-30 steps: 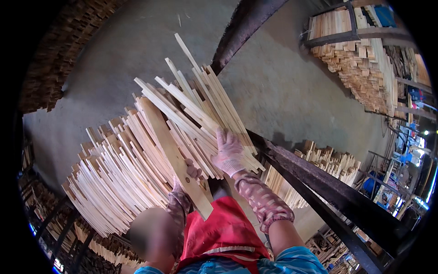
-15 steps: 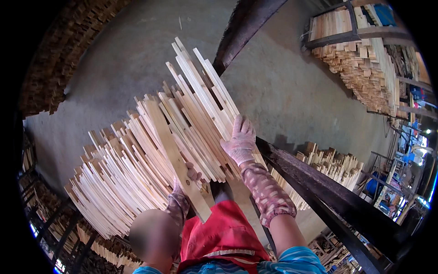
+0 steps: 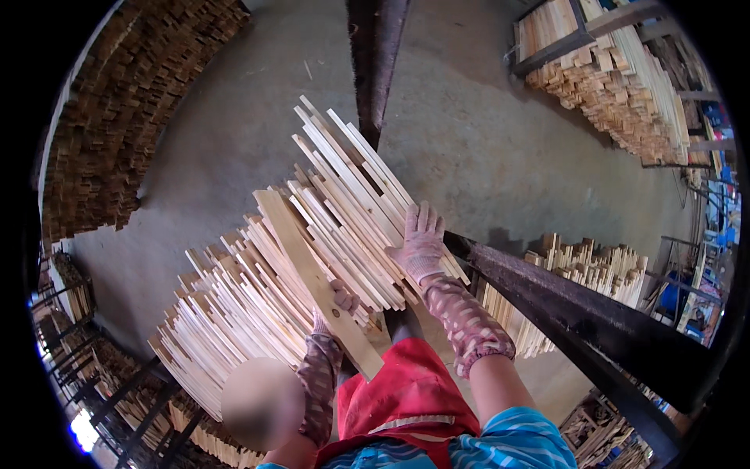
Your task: The person sorts and stacks light-colored wooden planks on a workbench and a metal rack in a workshop. They repeatedly pick up planks, align them, and place them into neat piles, occasionally moving between the bench and the rack.
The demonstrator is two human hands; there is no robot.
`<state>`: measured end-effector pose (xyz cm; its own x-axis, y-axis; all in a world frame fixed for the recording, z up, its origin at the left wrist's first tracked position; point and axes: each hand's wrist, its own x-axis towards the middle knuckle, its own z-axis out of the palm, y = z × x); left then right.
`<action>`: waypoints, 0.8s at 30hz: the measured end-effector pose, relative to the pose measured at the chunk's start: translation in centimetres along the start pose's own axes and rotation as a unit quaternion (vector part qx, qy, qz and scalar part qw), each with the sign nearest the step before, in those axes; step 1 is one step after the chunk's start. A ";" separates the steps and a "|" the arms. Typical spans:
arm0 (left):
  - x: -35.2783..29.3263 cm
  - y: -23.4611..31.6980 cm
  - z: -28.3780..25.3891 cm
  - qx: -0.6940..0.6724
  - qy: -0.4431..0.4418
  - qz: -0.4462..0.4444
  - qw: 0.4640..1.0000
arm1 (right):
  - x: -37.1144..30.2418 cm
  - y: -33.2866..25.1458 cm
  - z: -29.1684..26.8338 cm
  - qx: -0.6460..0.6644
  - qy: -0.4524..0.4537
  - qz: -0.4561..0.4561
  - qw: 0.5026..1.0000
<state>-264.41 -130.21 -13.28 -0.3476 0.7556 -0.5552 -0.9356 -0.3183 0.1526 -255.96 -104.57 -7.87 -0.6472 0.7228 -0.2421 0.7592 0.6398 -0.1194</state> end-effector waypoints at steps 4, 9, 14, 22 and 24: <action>-1.2 0.3 0.8 -0.017 -0.037 -0.007 0.999 | -1.3 0.3 -1.0 -0.003 -0.035 0.004 0.999; -4.0 0.1 2.6 0.005 0.034 -0.016 0.999 | -5.7 0.4 0.3 0.015 -0.021 0.002 1.000; -6.8 -0.9 1.6 -0.051 -0.082 -0.046 0.994 | -16.8 -5.8 -2.6 0.254 0.008 -0.055 0.966; -12.9 -3.0 6.7 -0.086 -0.273 -0.033 0.958 | -34.1 -11.7 -10.1 0.471 -0.017 -0.030 0.881; -15.1 -4.1 7.1 -0.099 -0.253 -0.096 0.958 | -37.8 -12.1 -13.0 0.379 -0.121 0.037 0.917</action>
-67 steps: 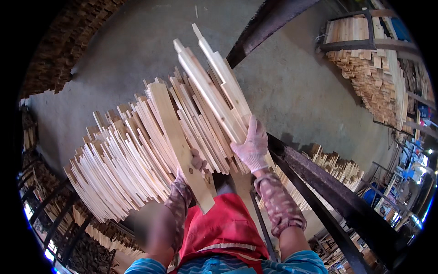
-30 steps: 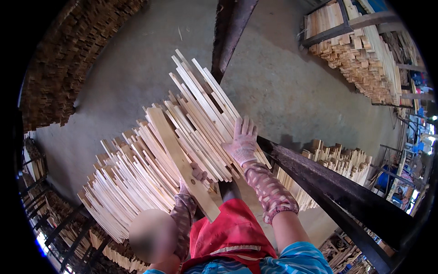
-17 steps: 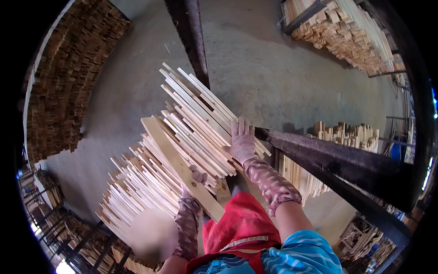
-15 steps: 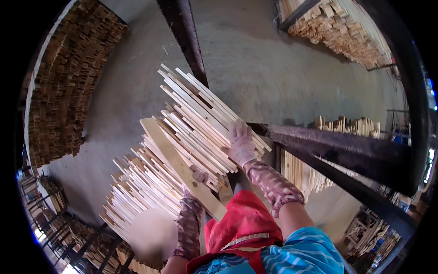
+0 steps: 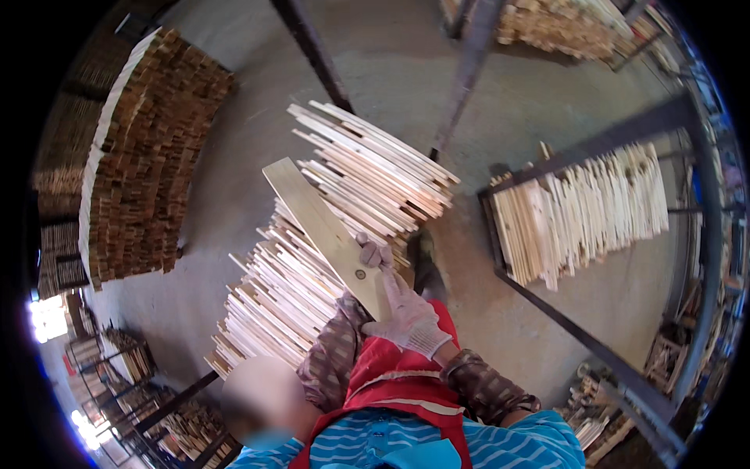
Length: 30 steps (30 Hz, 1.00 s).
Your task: The person sorts and stacks light-colored wooden planks on a workbench and a metal rack in a workshop. They repeatedly pick up planks, align them, and place them into neat piles, occasionally moving between the bench and the rack.
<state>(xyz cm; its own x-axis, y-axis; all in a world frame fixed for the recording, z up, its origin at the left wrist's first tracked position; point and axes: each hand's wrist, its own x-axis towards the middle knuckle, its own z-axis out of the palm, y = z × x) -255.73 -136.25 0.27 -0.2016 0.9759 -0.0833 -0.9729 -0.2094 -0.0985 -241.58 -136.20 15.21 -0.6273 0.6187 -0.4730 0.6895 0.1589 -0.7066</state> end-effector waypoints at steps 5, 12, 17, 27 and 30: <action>-3.5 -5.3 0.0 0.075 0.067 -0.119 0.988 | -6.7 5.4 0.7 0.005 -0.008 0.034 0.999; -15.9 -12.0 -5.3 0.345 0.379 -0.285 0.810 | -18.9 19.4 2.2 0.137 -0.061 0.123 0.981; -21.8 -23.8 -5.9 0.411 0.370 -0.549 0.627 | -31.3 27.1 0.2 0.204 -0.118 0.276 0.932; -26.4 -50.2 -19.6 0.592 0.330 -0.427 0.598 | -45.0 39.6 1.0 0.232 0.189 0.393 0.869; -19.7 -53.0 -22.8 0.733 0.203 -0.280 0.585 | -43.3 44.4 -2.0 0.341 0.224 0.373 0.833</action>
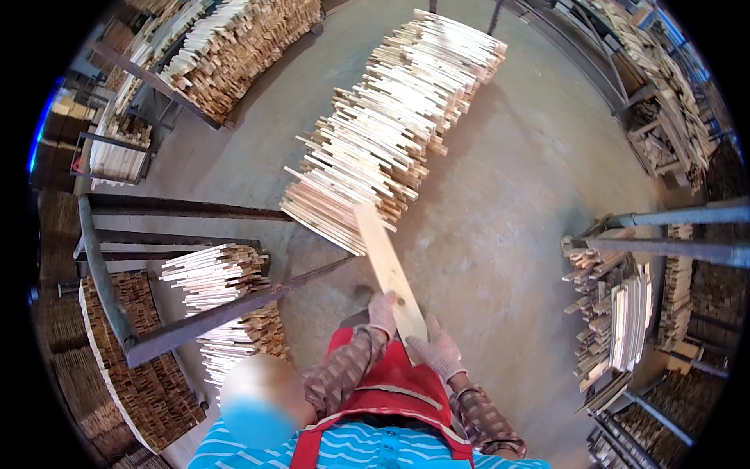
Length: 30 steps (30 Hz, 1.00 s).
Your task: The person sorts and stacks light-colored wooden planks on a workbench and a metal rack in a workshop. They repeatedly pick up planks, align them, and place them into neat piles, occasionally moving between the bench and the rack.
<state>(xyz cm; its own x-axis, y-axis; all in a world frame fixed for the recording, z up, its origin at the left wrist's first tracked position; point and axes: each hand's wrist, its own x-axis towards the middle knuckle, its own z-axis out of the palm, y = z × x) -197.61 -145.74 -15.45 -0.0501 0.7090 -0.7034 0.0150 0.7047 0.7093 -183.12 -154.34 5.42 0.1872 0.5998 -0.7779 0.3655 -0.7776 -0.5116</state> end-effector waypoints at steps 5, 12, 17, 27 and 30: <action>11.3 9.7 0.9 -0.083 0.194 0.068 0.975 | 7.0 3.9 -3.4 0.163 0.026 -0.036 0.986; 31.8 12.4 -1.6 0.044 0.251 -0.009 0.967 | 13.5 11.5 -9.7 0.498 0.219 0.204 0.814; 40.3 10.6 -1.7 -0.106 0.169 -0.197 0.960 | 20.1 9.4 -13.8 0.520 0.265 0.205 0.785; 38.6 10.3 0.2 -0.081 0.167 -0.207 0.961 | 26.5 7.8 -16.8 0.485 0.121 0.206 0.841; 34.8 8.2 4.9 -0.033 0.180 -0.163 0.970 | 25.3 8.8 -19.8 0.487 0.124 0.201 0.841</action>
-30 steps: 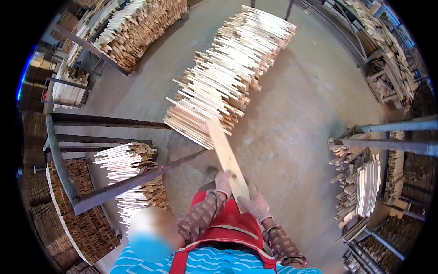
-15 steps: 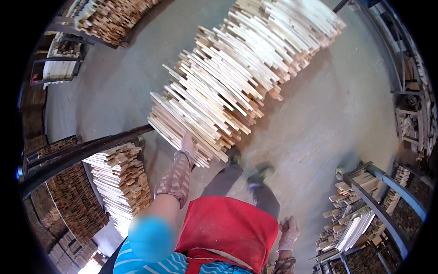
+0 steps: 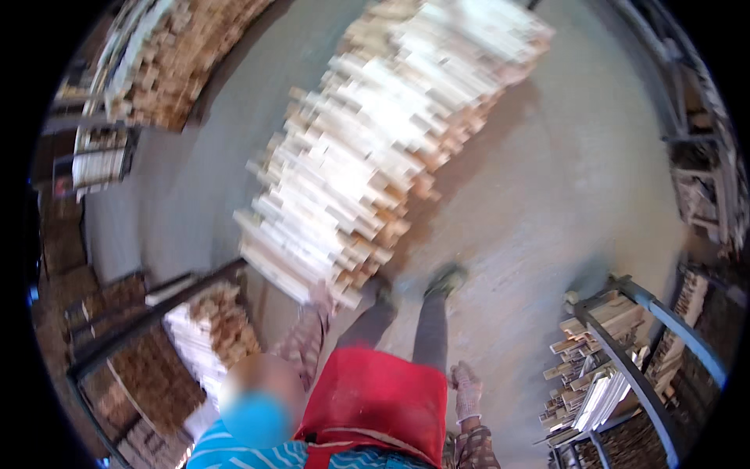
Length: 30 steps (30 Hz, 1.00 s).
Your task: The person sorts and stacks light-colored wooden planks on a workbench and a metal rack in a workshop. They repeatedly pick up planks, align them, and place them into neat piles, occasionally moving between the bench and the rack.
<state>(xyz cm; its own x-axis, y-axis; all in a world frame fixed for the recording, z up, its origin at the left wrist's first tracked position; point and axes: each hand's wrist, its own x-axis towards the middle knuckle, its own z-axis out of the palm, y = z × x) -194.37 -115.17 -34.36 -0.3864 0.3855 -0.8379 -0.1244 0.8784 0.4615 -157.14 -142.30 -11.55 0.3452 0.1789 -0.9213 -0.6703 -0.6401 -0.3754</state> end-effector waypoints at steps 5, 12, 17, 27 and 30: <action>-12.4 1.2 11.1 -0.034 -0.395 -0.215 0.892 | -1.0 -5.3 -5.3 0.028 -0.033 -0.004 0.999; -31.2 12.8 27.2 0.238 -0.379 -0.016 0.894 | 0.4 -21.2 -9.6 0.051 -0.031 -0.079 0.995; -28.6 20.8 30.5 0.544 -0.431 0.230 0.682 | 7.9 -30.3 -10.5 -0.030 0.053 -0.263 0.963; -22.1 33.7 53.3 0.665 -0.414 0.521 0.340 | 24.4 -43.0 -16.1 -0.510 0.155 -0.403 0.744; -26.6 41.0 66.5 0.661 -0.369 0.550 0.354 | 23.6 -51.9 -13.6 -0.513 0.102 -0.443 0.728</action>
<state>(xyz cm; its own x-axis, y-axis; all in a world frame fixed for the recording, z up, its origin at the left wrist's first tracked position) -128.46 -70.58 -12.55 0.8668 0.2400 -0.4371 0.4548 -0.7398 0.4957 -105.29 -115.03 -12.43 0.5044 0.8136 -0.2892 0.6823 -0.5808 -0.4440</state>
